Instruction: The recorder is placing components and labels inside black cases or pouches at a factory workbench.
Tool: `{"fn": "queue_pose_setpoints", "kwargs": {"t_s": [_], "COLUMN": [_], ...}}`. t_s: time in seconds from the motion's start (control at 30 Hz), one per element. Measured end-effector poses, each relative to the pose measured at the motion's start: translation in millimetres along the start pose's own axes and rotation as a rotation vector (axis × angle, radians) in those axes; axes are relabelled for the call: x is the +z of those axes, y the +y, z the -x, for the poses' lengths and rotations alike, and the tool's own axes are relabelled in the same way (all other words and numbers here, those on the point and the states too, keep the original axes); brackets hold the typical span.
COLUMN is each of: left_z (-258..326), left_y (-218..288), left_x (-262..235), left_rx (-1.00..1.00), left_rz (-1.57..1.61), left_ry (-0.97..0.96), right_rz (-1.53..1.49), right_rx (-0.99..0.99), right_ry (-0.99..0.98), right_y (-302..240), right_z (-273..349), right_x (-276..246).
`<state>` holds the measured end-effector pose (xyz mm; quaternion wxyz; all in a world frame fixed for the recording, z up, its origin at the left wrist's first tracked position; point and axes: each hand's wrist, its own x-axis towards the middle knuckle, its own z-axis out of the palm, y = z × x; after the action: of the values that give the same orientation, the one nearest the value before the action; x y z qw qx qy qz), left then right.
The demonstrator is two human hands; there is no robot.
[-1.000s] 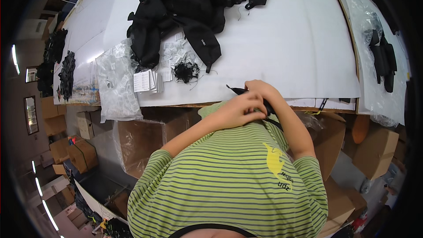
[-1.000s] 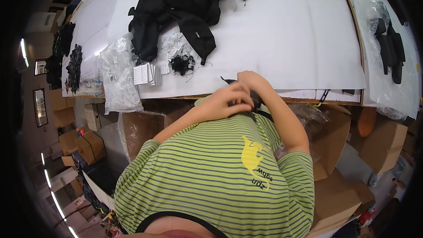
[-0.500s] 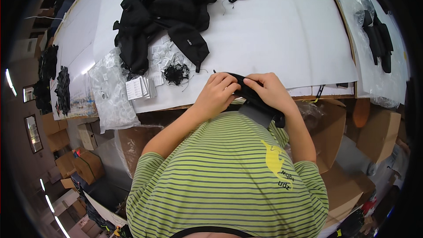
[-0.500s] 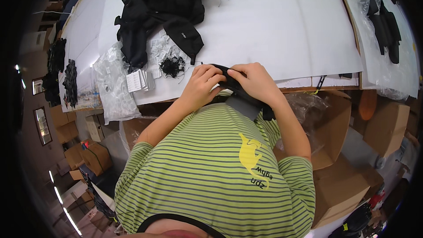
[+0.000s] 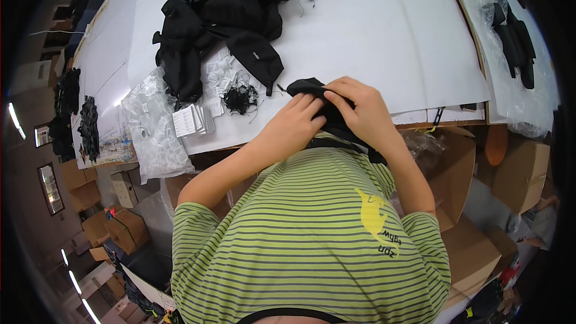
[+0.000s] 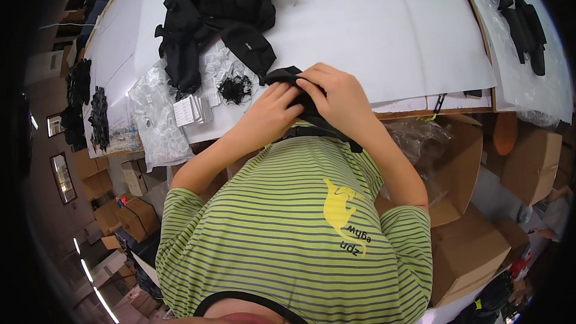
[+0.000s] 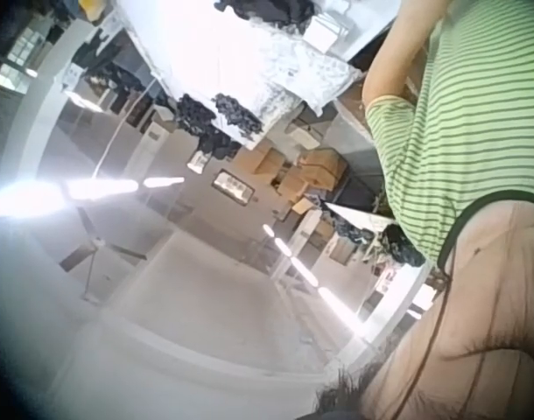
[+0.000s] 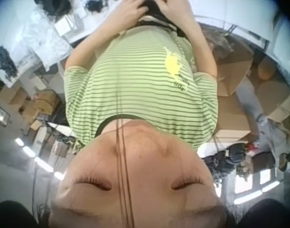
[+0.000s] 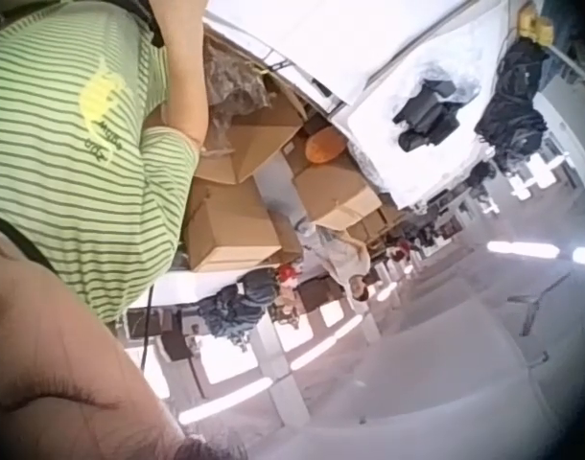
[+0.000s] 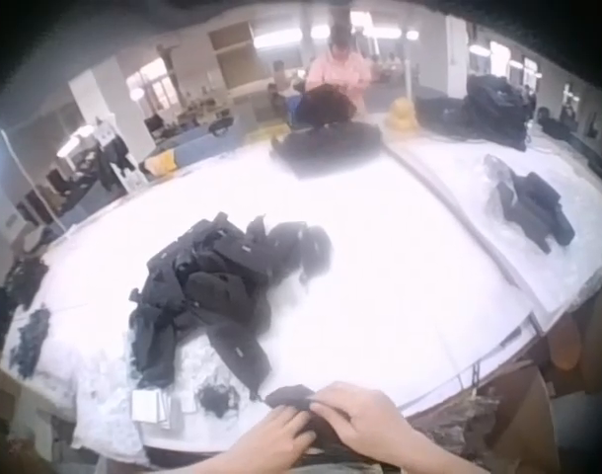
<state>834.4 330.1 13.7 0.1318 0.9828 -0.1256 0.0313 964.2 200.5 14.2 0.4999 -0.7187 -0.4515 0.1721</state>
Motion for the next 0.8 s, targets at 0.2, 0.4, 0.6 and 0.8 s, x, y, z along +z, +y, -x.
{"fn": "queue_pose_setpoints", "kwargs": {"t_s": [0.2,0.4,0.6,0.8], "left_z": [19.6,35.4,44.7,52.3], "left_y": [2.6,10.0,17.7,28.1], "left_x": [-7.4,-1.8,3.1,3.8], "left_rx": [-0.013,0.068,0.048,-0.008], "left_rz": [0.014,0.069,0.145,0.16], "left_ry": [0.217,0.385,0.447,0.428], "right_rz": [0.2,0.14,0.156,0.178], "right_rx": [-0.142,0.01,-0.017,-0.042], "right_ry": [-0.112,-0.318,-0.345,-0.351], "right_y": [-28.1,-32.5,-32.7,-29.8], "right_z": [13.2,33.7,39.9,45.6], "right_x": [-22.9,-21.9,-14.3,-7.8]}}
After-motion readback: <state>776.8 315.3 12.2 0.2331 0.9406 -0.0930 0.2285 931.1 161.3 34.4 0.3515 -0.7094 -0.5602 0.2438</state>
